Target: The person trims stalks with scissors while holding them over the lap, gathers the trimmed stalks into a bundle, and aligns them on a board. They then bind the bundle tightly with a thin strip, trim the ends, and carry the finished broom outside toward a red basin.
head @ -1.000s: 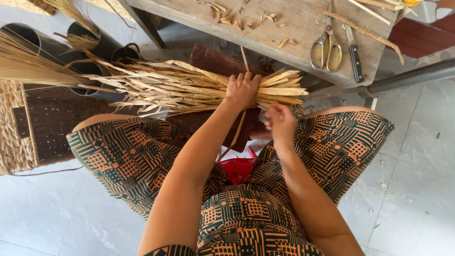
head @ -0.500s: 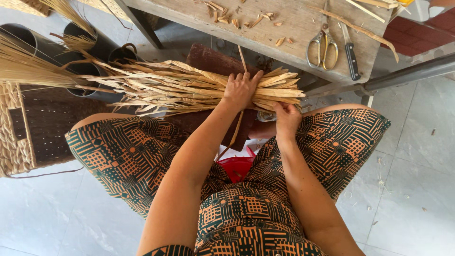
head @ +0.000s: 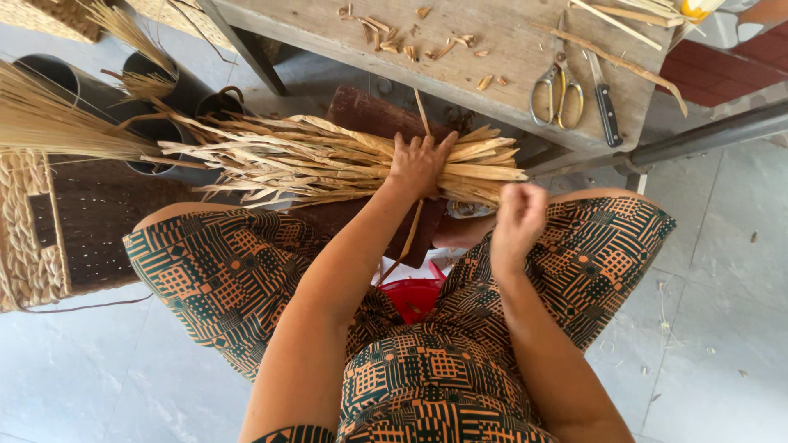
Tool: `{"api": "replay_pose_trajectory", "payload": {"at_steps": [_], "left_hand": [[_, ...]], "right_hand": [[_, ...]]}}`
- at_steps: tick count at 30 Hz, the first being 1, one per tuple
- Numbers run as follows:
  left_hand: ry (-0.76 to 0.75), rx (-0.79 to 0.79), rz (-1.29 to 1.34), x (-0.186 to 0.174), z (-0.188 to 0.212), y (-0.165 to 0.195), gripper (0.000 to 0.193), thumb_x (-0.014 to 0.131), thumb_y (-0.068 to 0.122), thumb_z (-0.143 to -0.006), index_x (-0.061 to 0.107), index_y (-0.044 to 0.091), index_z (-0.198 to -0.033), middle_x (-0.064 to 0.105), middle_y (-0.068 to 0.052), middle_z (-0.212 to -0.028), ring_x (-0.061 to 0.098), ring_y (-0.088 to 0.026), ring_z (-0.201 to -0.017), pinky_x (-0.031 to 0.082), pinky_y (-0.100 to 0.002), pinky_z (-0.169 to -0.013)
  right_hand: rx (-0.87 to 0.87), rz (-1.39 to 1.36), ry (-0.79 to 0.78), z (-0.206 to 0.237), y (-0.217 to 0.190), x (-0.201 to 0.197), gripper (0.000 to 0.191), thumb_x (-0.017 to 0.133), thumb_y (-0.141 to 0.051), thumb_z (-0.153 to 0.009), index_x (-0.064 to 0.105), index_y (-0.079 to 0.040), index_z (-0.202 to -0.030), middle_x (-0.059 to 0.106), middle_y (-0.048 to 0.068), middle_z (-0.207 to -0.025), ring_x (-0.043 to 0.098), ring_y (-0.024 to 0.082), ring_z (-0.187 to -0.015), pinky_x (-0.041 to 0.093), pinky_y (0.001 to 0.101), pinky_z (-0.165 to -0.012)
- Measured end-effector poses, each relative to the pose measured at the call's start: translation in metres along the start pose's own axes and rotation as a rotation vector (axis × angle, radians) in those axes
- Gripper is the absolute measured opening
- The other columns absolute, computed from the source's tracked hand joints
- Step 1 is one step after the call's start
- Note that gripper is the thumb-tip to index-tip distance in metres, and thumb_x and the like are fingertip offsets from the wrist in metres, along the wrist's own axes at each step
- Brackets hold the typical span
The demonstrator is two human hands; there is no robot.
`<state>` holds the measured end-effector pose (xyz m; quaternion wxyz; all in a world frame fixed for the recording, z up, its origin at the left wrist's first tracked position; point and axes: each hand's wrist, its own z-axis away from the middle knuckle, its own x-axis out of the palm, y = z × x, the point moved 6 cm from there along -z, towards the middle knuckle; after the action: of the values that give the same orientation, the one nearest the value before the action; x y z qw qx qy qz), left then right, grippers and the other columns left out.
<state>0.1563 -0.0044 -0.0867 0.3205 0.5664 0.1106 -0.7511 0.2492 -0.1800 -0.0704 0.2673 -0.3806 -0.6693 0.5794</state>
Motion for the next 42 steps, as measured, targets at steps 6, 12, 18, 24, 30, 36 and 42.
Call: {"api": "replay_pose_trajectory", "payload": {"at_steps": [6, 12, 18, 24, 30, 36, 42], "left_hand": [[-0.292, 0.044, 0.297, -0.007, -0.007, -0.015, 0.135, 0.095, 0.044, -0.064, 0.003, 0.024, -0.161, 0.036, -0.019, -0.157, 0.033, -0.041, -0.145, 0.023, -0.067, -0.115], [0.036, -0.241, 0.563, -0.002, -0.038, -0.055, 0.052, 0.067, 0.040, -0.096, 0.065, 0.009, -0.137, 0.071, -0.021, -0.132, 0.068, -0.038, -0.126, 0.055, -0.045, -0.106], [0.170, -0.453, 0.259, 0.001, -0.032, -0.040, 0.063, 0.075, 0.048, -0.082, 0.064, 0.004, -0.127, 0.069, -0.014, -0.122, 0.064, -0.032, -0.117, 0.052, -0.047, -0.092], [0.196, -0.440, 0.290, 0.011, -0.032, -0.033, 0.034, 0.067, 0.034, -0.093, 0.068, 0.009, -0.117, 0.074, -0.011, -0.115, 0.066, -0.030, -0.116, 0.050, -0.050, -0.096], [0.415, -0.316, 0.540, 0.008, -0.018, -0.032, 0.021, 0.065, 0.030, -0.094, 0.059, 0.013, -0.104, 0.076, -0.015, -0.090, 0.072, -0.038, -0.088, 0.050, -0.055, -0.086], [0.584, -0.157, 0.857, -0.001, 0.003, -0.034, 0.022, 0.065, 0.030, -0.095, 0.055, 0.015, -0.105, 0.074, -0.014, -0.088, 0.071, -0.041, -0.087, 0.053, -0.052, -0.074], [0.635, 0.047, 1.113, -0.001, 0.018, -0.032, 0.016, 0.068, 0.019, -0.098, 0.057, 0.009, -0.105, 0.071, -0.012, -0.088, 0.070, -0.031, -0.079, 0.056, -0.041, -0.072]], "right_hand": [[-0.206, 0.675, -0.901, 0.071, 0.007, 0.062, 0.044, 0.067, -0.001, -0.086, 0.067, -0.015, -0.127, 0.063, 0.009, -0.099, 0.069, 0.023, -0.076, 0.059, 0.0364, -0.061], [-0.385, 0.966, -1.004, 0.081, 0.021, 0.095, 0.037, 0.071, 0.000, -0.085, 0.069, -0.015, -0.118, 0.055, 0.010, -0.101, 0.065, 0.028, -0.093, 0.059, 0.0422, -0.077], [-0.340, 0.709, -0.926, 0.083, 0.003, 0.094, 0.028, 0.078, -0.011, -0.082, 0.066, -0.008, -0.107, 0.056, 0.012, -0.101, 0.066, 0.031, -0.093, 0.057, 0.0439, -0.078], [-0.341, 0.381, -0.669, 0.063, -0.016, 0.068, 0.020, 0.070, -0.004, -0.092, 0.062, -0.007, -0.110, 0.060, 0.011, -0.111, 0.068, 0.028, -0.096, 0.060, 0.0372, -0.077], [-0.161, 0.279, -0.569, 0.023, 0.003, 0.072, 0.013, 0.062, -0.004, -0.103, 0.063, -0.006, -0.115, 0.070, 0.008, -0.093, 0.071, 0.018, -0.074, 0.056, 0.0307, -0.066], [-0.157, 0.359, -0.493, -0.014, -0.005, 0.090, 0.013, 0.072, -0.008, -0.100, 0.068, -0.006, -0.111, 0.073, 0.005, -0.085, 0.073, 0.012, -0.070, 0.056, 0.0279, -0.062], [0.186, 0.005, -0.482, -0.044, 0.004, 0.104, 0.034, 0.068, -0.005, -0.094, 0.063, -0.008, -0.127, 0.068, -0.001, -0.084, 0.065, 0.006, -0.068, 0.056, 0.0219, -0.058]]}}
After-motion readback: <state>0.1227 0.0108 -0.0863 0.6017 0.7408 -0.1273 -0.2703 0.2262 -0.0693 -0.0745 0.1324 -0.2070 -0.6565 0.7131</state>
